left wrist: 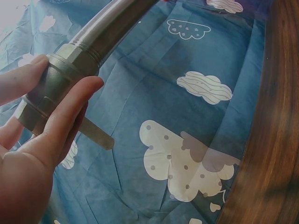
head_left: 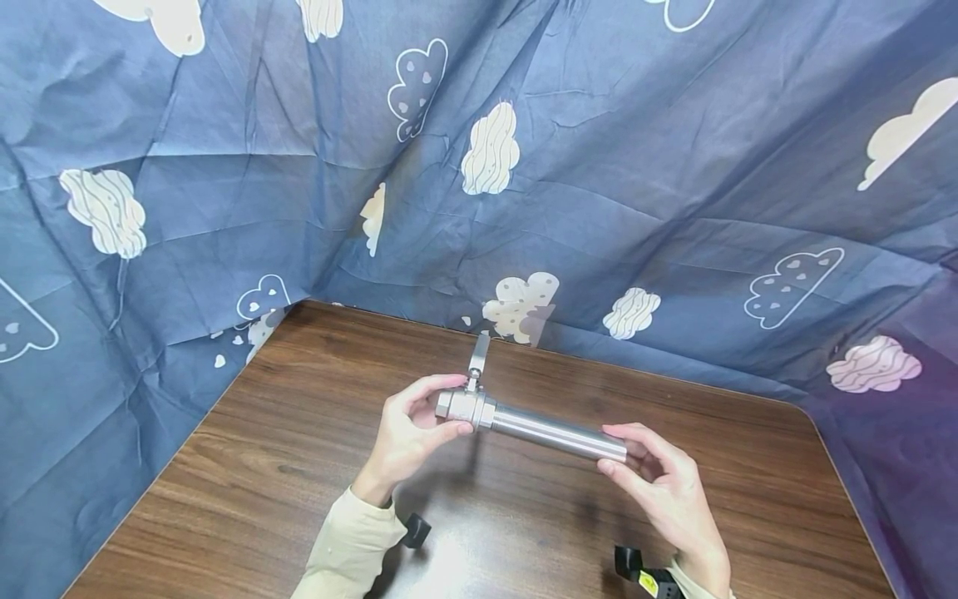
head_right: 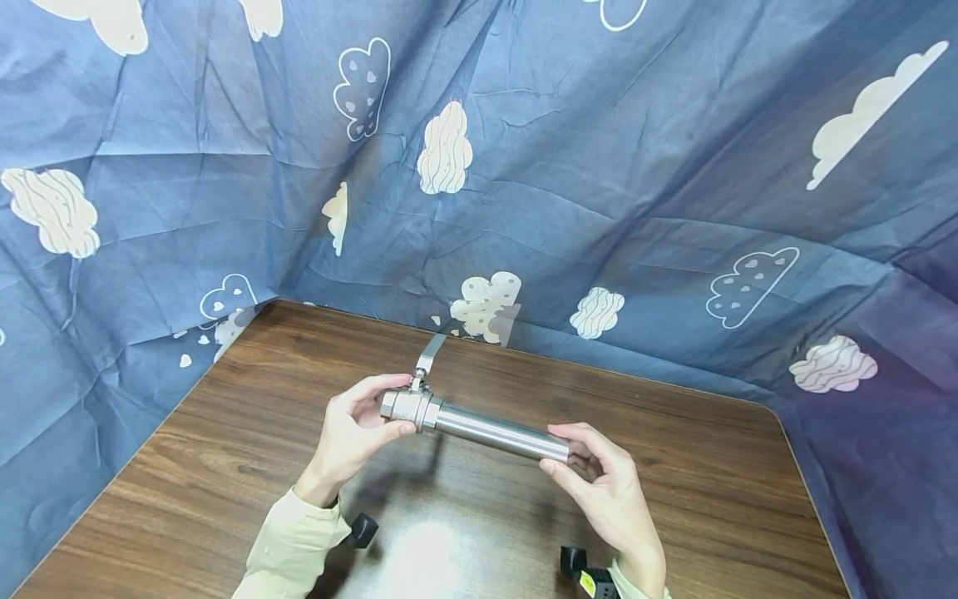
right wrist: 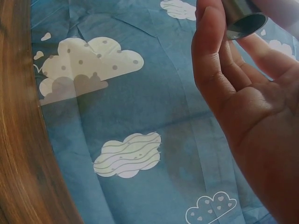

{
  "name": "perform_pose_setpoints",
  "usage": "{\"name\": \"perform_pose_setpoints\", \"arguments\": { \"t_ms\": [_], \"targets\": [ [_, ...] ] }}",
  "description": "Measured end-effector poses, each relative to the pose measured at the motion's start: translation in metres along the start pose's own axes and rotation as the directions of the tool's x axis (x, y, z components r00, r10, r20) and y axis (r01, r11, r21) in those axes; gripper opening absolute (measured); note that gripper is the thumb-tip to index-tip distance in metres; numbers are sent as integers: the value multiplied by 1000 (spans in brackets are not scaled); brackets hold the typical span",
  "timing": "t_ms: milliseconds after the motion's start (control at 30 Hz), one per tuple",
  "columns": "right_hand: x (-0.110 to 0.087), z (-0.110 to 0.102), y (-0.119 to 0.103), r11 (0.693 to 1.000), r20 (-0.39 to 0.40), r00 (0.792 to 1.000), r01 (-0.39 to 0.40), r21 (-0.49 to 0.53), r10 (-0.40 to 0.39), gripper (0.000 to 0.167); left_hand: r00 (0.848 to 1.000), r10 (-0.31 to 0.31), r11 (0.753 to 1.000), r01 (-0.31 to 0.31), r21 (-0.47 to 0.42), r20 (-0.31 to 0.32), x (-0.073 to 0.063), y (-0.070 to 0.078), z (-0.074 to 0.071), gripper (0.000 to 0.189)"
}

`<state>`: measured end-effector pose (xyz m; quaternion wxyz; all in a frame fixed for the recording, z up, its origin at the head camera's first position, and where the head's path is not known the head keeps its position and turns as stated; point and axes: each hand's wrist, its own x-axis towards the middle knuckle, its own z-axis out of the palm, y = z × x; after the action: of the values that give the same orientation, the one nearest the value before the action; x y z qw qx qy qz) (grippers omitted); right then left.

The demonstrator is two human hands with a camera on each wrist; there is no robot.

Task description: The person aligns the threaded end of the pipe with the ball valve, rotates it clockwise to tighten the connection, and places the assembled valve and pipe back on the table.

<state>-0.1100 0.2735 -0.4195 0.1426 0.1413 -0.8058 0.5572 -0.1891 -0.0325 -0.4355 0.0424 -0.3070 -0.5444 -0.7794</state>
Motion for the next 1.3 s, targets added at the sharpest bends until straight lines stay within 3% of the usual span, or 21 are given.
{"name": "perform_pose_setpoints", "arguments": {
  "t_ms": [367, 600, 1000, 1300],
  "targets": [
    [-1, -1, 0, 1000, 24, 1000, -3, 25, 3, 39, 1000, 8, 1000, -8, -10, 6, 0, 0, 0, 54],
    [-1, 0, 2, 997, 43, 998, 42, 63, -45, 36, 1000, 4, 1000, -4, -6, 6, 0, 0, 0, 54],
    [1, -1, 5, 996, 34, 997, 65, -65, -63, 33, 1000, -7, 1000, 7, 5, -3, 0, 1, 0, 53],
    [1, 0, 5, 994, 30, 997, 73, -76, -71, 32, 1000, -23, 1000, 23, 8, -13, 0, 3, 1, 54]
  ]
}}
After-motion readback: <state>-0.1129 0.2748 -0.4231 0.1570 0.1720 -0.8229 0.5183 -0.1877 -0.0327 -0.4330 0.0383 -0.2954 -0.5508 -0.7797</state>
